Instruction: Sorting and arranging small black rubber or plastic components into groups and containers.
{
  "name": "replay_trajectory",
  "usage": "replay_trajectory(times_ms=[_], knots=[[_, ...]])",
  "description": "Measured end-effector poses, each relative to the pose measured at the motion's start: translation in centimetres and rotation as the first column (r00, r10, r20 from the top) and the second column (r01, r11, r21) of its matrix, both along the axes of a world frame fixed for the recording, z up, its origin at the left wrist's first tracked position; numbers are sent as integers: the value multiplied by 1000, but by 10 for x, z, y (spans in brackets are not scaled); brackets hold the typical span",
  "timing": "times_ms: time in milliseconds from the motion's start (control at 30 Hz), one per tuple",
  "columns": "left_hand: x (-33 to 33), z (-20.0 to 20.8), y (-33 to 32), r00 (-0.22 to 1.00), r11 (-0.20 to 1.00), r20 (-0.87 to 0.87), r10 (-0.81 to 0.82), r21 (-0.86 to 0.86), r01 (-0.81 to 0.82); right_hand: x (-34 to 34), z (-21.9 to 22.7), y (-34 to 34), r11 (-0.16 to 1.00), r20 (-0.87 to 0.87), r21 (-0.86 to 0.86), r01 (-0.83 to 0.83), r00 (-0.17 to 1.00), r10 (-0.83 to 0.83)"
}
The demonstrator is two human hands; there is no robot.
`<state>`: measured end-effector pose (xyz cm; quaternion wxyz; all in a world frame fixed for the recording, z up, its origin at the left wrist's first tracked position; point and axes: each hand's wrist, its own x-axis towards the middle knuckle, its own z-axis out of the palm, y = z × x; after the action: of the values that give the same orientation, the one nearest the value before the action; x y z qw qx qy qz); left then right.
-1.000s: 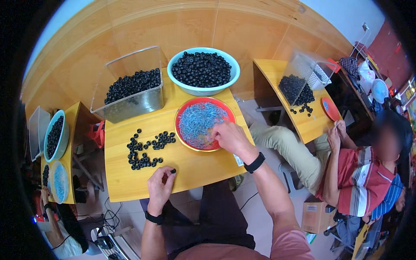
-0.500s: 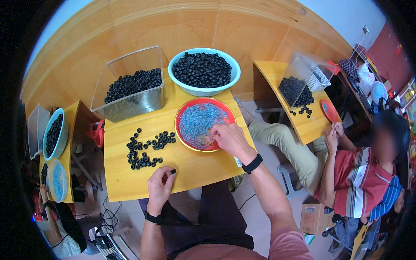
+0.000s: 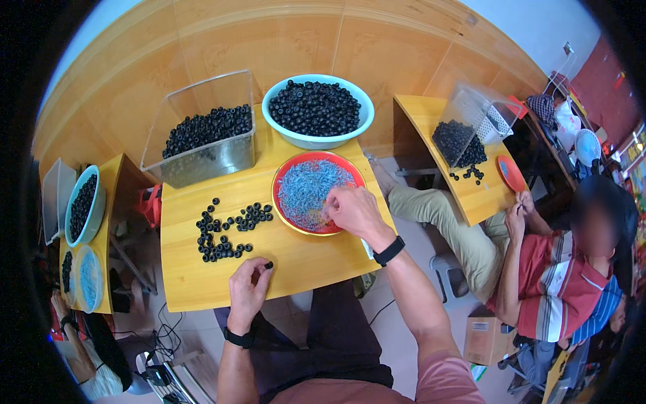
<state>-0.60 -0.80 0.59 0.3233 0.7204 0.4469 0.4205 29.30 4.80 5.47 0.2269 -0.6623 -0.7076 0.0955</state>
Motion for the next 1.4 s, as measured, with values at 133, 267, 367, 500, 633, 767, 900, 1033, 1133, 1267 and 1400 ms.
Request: replay_trajectory(times_ms=[133, 267, 367, 500, 633, 767, 900, 1033, 1133, 1267, 1400], knots=[[-1, 1, 0, 1000, 1000, -5, 2, 16, -1, -16, 30, -9, 973, -263, 197, 117, 963, -62], [-2, -2, 0, 1000, 1000, 10, -3, 8, 3, -7, 18, -7, 990, -69, 139, -3, 998, 13], [-1, 2, 0, 1000, 1000, 8, 3, 8, -3, 9, 13, -7, 999, -47, 47, 13, 999, -11], [-2, 2, 0, 1000, 1000, 9, -7, 6, 7, 9, 22, -9, 998, -16, -47, 50, 999, -50], [-3, 0, 1, 1000, 1000, 5, -1, 3, 1, 9, 9, -4, 996, 27, -19, -85, 996, 85], [-1, 3, 2, 1000, 1000, 0, -2, -6, 2, 3, 9, 2, 1000, 108, -4, -7, 994, 8], [-2, 4, 0, 1000, 1000, 6, 5, -1, -5, 1, -1, 12, 998, 192, 25, 62, 979, -65], [-1, 3, -1, 1000, 1000, -11, 5, 3, -5, 3, -9, 12, 997, 207, -28, 75, 976, -68], [-1, 4, -1, 1000, 1000, 2, 0, -16, 0, 4, -6, 8, 996, 160, -21, 84, 984, -79], [-5, 4, -1, 1000, 1000, -3, -5, -16, 5, 0, 13, 5, 987, -6, -130, -93, 996, 93], [-4, 3, 1, 1000, 1000, 7, -4, -5, 5, 0, 0, 5, 953, 115, -207, -224, 961, 251]])
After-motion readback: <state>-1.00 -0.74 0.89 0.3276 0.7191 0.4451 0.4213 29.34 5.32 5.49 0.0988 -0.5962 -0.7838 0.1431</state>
